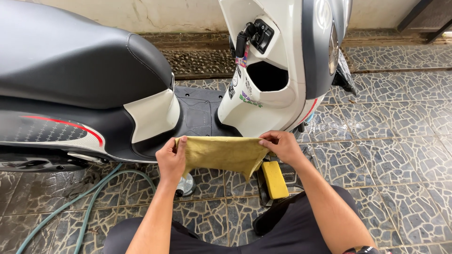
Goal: The person wipes the floorboard and front body panels of a white scooter using a yellow cloth. They then move to the rear side panel and the seat area, continuing to wipe the surfaces with the cloth.
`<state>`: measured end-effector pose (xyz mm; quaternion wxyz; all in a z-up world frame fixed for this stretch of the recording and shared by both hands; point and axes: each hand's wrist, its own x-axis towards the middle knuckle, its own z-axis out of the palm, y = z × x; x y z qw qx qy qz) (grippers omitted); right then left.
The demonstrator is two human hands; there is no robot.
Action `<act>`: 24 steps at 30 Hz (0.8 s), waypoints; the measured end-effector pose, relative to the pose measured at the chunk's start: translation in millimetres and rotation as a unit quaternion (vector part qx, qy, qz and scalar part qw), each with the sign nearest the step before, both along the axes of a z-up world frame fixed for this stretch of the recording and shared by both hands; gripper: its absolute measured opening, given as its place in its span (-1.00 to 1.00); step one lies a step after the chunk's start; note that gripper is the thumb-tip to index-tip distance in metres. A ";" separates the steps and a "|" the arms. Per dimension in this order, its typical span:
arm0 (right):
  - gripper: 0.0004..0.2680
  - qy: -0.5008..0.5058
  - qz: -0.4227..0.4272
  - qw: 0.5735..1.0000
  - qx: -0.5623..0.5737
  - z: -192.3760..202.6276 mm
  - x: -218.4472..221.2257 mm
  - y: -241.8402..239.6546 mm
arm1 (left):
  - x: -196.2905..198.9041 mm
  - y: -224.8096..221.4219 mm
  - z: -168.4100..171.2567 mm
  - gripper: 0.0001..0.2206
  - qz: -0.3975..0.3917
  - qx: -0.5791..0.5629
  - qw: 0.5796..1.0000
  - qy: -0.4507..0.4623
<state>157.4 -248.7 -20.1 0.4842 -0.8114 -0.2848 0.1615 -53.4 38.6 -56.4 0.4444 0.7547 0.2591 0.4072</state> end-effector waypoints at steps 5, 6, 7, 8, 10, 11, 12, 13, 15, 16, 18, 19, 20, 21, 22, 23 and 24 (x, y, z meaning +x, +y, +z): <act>-0.82 0.079 0.014 0.995 0.060 -4.9 12.0 -8.3 | -5.2 -11.8 37.0 -0.59 0.012 -0.022 0.999 -0.030; -0.80 0.099 0.022 0.992 0.070 -8.5 15.1 -10.3 | -6.5 -14.1 43.2 -0.57 0.015 -0.028 0.999 -0.038; -0.80 0.099 0.022 0.992 0.071 -6.5 13.8 -10.3 | -6.2 -12.8 40.1 -0.57 0.015 -0.027 0.999 -0.039; -0.82 0.071 0.015 0.995 0.061 -4.7 12.6 -10.2 | -5.9 -11.3 36.9 -0.59 0.012 -0.043 0.998 -0.038; -0.84 0.044 0.008 0.998 0.050 -1.2 10.1 -9.8 | -5.4 -10.2 33.7 -0.61 0.009 -0.060 0.997 -0.037; -0.84 0.037 -0.004 0.997 0.063 0.2 8.5 -9.3 | -5.6 -10.3 33.7 -0.64 0.018 -0.057 0.998 -0.029; -0.85 0.031 -0.015 0.997 0.075 1.5 6.8 -8.6 | -5.8 -10.3 33.8 -0.66 0.027 -0.054 0.998 -0.021; -0.85 0.030 -0.015 0.997 0.076 7.1 5.3 -7.5 | -5.9 -10.2 33.9 -0.66 0.027 -0.053 0.998 -0.022; -0.87 0.004 -0.032 0.994 0.108 17.7 1.2 -5.7 | -7.2 -10.5 33.6 -0.69 0.037 -0.072 0.996 -0.022; -0.87 0.004 -0.032 0.994 0.109 14.7 2.6 -5.9 | -7.2 -8.4 30.7 -0.69 0.037 -0.072 0.997 -0.022; -0.86 0.014 -0.028 0.989 0.145 8.6 5.1 -5.6 | -8.2 -4.2 24.5 -0.67 0.040 -0.088 0.995 -0.026; -0.86 0.014 -0.027 0.989 0.145 0.9 9.9 -6.1 | -10.0 -3.4 25.3 -0.67 0.042 -0.088 0.995 -0.026; -0.86 0.023 -0.012 0.987 0.158 -6.7 14.6 -6.6 | -11.8 -2.6 26.1 -0.65 0.046 -0.090 0.995 -0.023; -0.86 0.031 0.002 0.985 0.172 -14.2 19.3 -7.1 | -13.4 -1.6 27.2 -0.62 0.050 -0.093 0.994 -0.020; -0.86 0.031 0.003 0.985 0.172 -12.8 18.2 -6.2 | -14.4 0.1 25.7 -0.62 0.051 -0.092 0.994 -0.020; -0.87 0.036 0.015 0.984 0.176 -11.5 17.1 -5.3 | -15.5 1.8 24.0 -0.62 0.050 -0.095 0.994 -0.025; -0.87 0.041 0.027 0.982 0.180 -10.1 15.9 -4.3 | -16.8 3.4 22.3 -0.60 0.049 -0.099 0.993 -0.030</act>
